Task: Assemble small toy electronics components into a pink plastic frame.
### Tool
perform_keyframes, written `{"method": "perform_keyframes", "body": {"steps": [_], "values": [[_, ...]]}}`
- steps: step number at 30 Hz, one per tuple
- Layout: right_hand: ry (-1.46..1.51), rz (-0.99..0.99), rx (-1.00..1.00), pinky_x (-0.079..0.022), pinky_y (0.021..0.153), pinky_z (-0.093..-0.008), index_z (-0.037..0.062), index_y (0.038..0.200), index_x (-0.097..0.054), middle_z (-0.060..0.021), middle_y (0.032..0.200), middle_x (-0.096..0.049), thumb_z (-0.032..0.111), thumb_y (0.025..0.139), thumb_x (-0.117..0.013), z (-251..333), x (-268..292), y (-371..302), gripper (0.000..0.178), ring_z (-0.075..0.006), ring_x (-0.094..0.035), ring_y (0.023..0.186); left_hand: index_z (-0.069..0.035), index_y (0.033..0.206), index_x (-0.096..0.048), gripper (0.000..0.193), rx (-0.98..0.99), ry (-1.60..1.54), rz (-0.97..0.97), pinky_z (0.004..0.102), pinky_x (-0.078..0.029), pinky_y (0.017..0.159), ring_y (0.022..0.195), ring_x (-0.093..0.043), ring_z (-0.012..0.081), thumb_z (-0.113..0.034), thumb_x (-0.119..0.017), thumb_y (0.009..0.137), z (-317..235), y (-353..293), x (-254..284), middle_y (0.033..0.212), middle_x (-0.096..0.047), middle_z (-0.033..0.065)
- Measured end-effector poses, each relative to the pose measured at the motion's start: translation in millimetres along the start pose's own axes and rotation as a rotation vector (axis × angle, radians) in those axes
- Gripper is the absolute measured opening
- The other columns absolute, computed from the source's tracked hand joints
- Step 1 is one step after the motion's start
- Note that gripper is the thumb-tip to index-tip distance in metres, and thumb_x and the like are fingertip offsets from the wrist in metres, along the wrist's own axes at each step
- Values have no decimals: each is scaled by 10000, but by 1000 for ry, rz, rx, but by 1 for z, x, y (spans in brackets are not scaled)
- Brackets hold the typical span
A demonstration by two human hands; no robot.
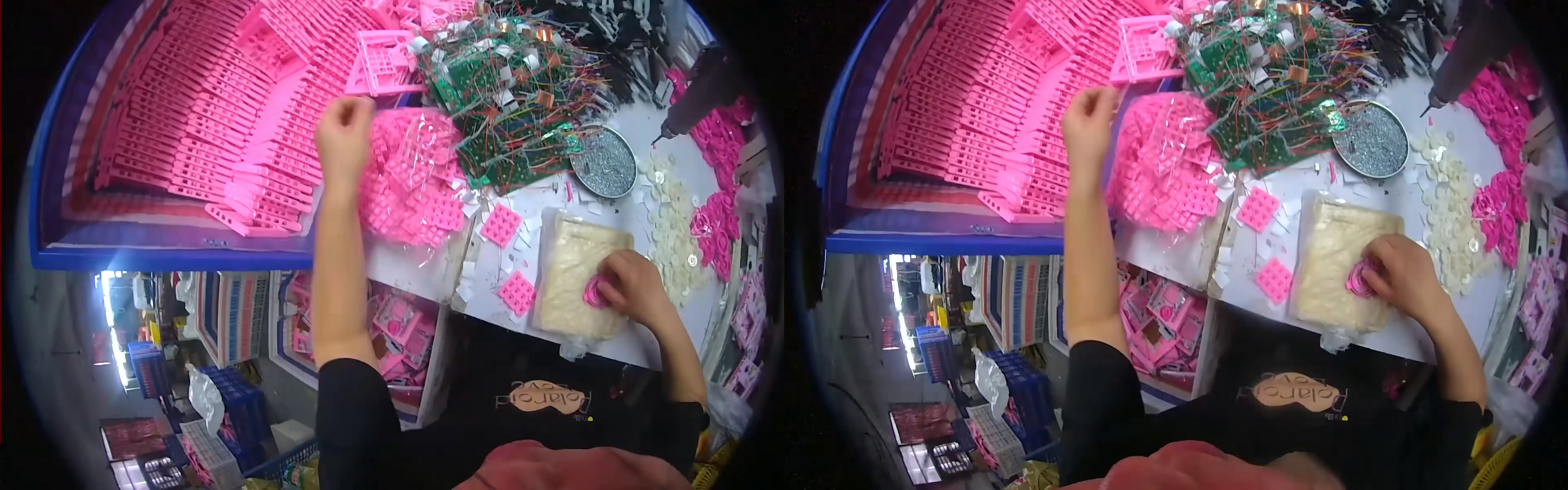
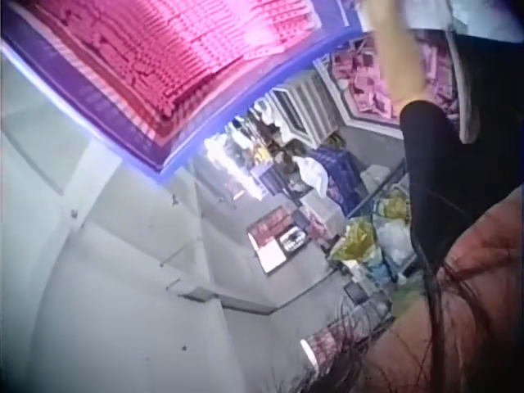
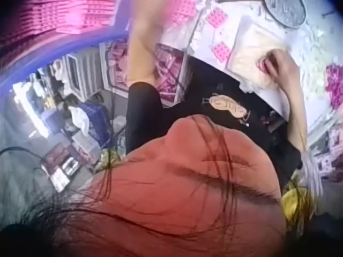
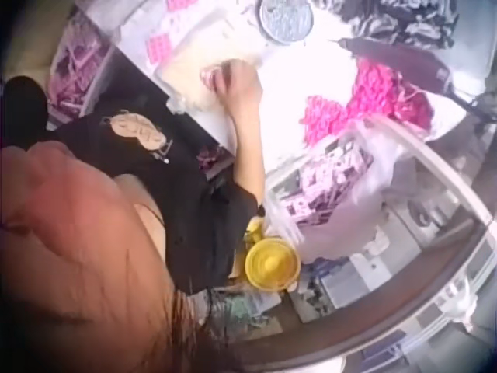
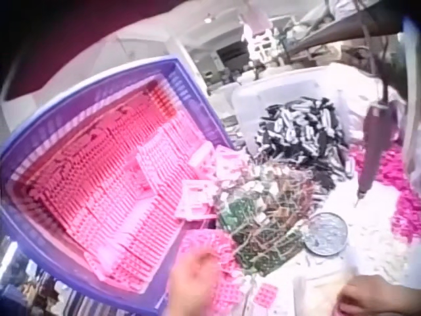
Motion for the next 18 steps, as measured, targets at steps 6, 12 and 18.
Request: {"method": "perform_keyframes", "body": {"steps": [6, 12, 18], "values": [[-52, 14, 18, -516, 707, -442, 91, 941, -613, -95, 835, -629, 186, 787, -750, -10, -3, 2, 228, -327, -643, 801, 45, 963, -726, 433, 660, 160, 302, 399, -535, 746, 811, -703, 250, -353, -802, 812, 121, 96, -79, 882, -742, 168], [22, -123, 50, -529, 742, -432, 100, 1059, -637, -113, 898, -640, 190, 791, -769, -1, 17, -8, 313, -333, -641, 835, 63, 1052, -687, 402, -73, 648, -69, 374, -538, 746, 853, -684, 204, -255, -793, 828, 26, 115, -41, 932, -733, 124], [414, -271, 22, -508, 881, -357, 66, 1317, -566, -127, 1135, -611, 166, 795, -794, -6, 36, -17, 579, -240, -612, 1026, -32, 911, -547, 115, 185, -683, 110, 254, -460, 648, 731, -572, 116, -63, -609, 1003, -81, -17, 23, 825, -605, 50]]}}
Point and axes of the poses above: each hand's wrist, its own y-axis towards the middle knuckle, its own x-axis out of the back of the hand, z = x × y, the point moved 5 cm from there along y, towards the middle knuckle
